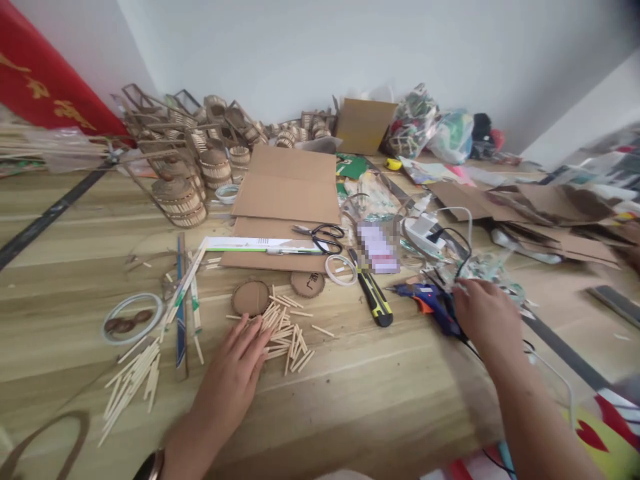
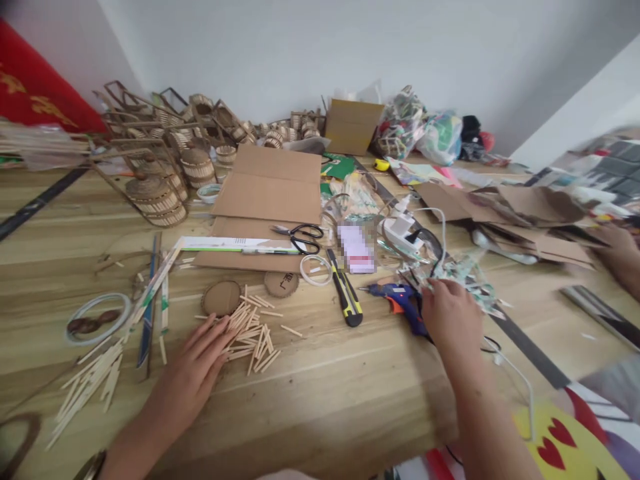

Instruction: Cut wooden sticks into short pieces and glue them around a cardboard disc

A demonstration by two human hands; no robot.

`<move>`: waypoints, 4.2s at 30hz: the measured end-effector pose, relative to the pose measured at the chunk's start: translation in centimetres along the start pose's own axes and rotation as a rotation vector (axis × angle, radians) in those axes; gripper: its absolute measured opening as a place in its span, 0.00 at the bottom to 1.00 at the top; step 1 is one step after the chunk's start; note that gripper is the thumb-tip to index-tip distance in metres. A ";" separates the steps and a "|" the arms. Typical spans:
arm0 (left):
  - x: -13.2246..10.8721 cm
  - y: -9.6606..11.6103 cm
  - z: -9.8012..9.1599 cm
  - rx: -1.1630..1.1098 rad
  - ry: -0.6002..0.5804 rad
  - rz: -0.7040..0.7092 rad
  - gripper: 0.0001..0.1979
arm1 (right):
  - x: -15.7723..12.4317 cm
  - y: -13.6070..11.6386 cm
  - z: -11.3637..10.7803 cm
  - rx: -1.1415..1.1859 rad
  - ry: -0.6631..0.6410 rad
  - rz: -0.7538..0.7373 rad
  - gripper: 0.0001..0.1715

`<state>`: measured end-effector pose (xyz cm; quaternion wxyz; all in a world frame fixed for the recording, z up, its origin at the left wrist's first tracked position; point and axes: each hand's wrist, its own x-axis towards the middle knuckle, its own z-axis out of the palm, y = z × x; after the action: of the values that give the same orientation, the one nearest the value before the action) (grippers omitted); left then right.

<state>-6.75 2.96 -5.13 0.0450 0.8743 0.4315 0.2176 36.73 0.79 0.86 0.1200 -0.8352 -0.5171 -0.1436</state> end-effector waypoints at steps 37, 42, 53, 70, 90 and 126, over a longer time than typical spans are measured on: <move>2.0 0.8 0.3 -0.292 0.002 -0.277 0.21 | -7.3 -22.9 4.2 1.026 -0.448 -0.661 0.40; 1.7 1.6 -0.3 -0.385 -0.024 -0.289 0.21 | -7.2 -22.6 4.4 1.058 -0.438 -0.638 0.38; -0.9 0.0 -2.8 -0.379 0.005 -0.325 0.19 | -8.0 -15.1 1.9 0.706 -0.269 -0.659 0.24; -0.1 2.2 0.3 -0.107 -0.186 0.041 0.20 | -6.5 -3.8 2.3 0.029 -0.210 -0.276 0.24; 6.1 4.0 1.5 0.053 -0.231 0.153 0.17 | -11.8 -7.4 0.3 0.198 -0.244 -0.397 0.16; 2.2 -2.6 -1.4 -0.288 0.091 -0.379 0.19 | -3.9 -22.8 2.6 0.658 -0.270 -1.105 0.09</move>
<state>-8.09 6.11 -3.84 0.1898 0.7517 0.5538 0.3037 14.87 8.43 -1.80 0.2118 -0.3771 -0.8974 0.0876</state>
